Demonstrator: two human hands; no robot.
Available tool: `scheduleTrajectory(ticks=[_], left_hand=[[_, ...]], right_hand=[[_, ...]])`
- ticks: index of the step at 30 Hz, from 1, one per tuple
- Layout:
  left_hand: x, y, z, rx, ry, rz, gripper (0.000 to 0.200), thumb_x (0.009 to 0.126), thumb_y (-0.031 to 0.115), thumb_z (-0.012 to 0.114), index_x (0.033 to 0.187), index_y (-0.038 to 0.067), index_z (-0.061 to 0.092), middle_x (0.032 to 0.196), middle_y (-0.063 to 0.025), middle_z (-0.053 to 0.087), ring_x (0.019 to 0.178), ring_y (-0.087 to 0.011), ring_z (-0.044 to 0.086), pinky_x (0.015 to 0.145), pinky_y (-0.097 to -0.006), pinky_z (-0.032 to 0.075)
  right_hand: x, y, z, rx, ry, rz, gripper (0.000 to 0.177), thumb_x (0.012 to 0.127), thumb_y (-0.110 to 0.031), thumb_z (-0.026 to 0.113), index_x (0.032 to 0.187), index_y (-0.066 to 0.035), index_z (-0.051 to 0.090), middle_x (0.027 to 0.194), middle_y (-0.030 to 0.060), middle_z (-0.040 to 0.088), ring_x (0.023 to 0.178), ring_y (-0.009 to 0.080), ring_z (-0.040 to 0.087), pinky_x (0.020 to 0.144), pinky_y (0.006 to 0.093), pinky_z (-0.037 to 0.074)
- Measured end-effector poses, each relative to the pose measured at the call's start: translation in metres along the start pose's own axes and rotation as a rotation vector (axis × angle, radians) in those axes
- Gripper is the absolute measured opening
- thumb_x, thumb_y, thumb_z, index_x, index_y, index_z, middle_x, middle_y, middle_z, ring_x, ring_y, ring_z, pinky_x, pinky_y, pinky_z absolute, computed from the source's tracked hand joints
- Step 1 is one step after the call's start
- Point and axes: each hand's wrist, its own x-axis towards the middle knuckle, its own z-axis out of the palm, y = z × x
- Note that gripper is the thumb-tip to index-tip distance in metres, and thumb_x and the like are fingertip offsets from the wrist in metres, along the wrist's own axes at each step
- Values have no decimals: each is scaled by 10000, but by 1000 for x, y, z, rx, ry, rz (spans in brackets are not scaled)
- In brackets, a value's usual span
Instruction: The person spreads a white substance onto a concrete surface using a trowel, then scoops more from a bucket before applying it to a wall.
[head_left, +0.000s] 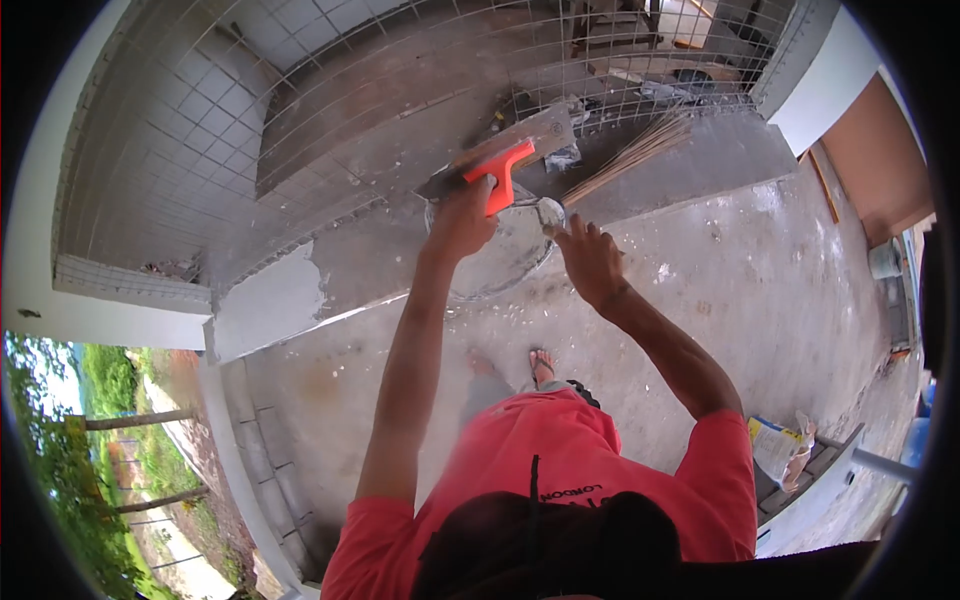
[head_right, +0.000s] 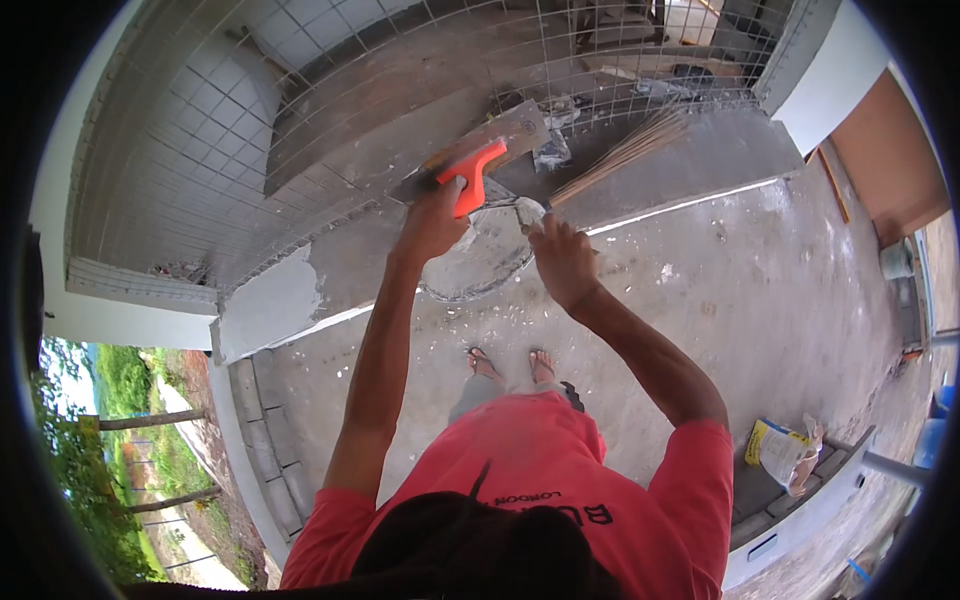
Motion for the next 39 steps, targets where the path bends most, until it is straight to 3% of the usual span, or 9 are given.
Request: scheduleTrajectory(ticks=[5,8,13,21,24,28,31,35,39], left_hand=[[1,3,26,95,49,86,441,756,114,637,1170,44,502,1073,-222,613,997,-396,594,840,-477,475],[0,4,16,28,-4,43,476,756,117,645,1200,44,491,1090,-218,611,1002,-395,595,856,-468,475],[-7,3,14,17,-1,35,473,753,111,646,1195,43,493,1089,-213,617,1001,-393,596,841,-475,476],[-9,0,14,-44,6,50,386,757,83,625,1124,37,513,1045,-200,625,965,-405,591,808,-479,476],[-8,-5,12,-138,19,-29,360,759,76,623,1099,38,511,1035,-201,623,953,-411,588,787,-474,476],[-9,-1,9,-192,0,-77,354,765,77,628,1093,33,502,1013,-216,617,927,-421,591,756,-472,475],[-9,-3,15,-178,18,-39,345,772,79,631,1087,28,498,998,-222,616,910,-427,595,741,-473,476],[-8,-3,15,-229,39,-105,343,779,77,635,1085,23,491,991,-225,613,930,-423,594,755,-465,474],[-11,-25,-1,-311,82,-199,350,788,79,632,1094,6,480,991,-230,613,956,-428,586,793,-461,461]], right_hand=[[10,-13,11,-128,-194,-34,130,827,-173,564,904,-96,636,915,58,564,769,214,633,590,371,508],[5,1,32,139,-235,-5,172,827,-114,563,974,-99,652,947,80,597,712,267,645,637,413,531],[-10,23,27,284,-397,-92,486,802,-42,519,1260,-194,570,997,147,604,765,311,662,696,428,543],[-13,43,64,447,-487,-79,535,805,-42,479,1295,-239,560,933,153,644,859,317,645,770,430,534],[-18,49,95,588,-590,-35,492,798,-88,503,1251,-258,596,1038,203,629,925,350,642,813,438,520],[-24,52,100,643,-527,-285,457,862,-151,517,1317,-194,543,1026,164,648,957,344,617,831,442,502],[-29,58,104,916,-615,-99,424,900,-210,523,1320,-162,549,934,136,664,783,270,650,697,390,529],[-35,46,95,1226,-902,309,427,906,-263,553,1326,-186,552,742,36,620,499,84,534,456,260,454],[-44,13,111,1583,-944,479,455,878,-164,596,1326,-108,547,800,28,624,512,77,478,436,254,384]])
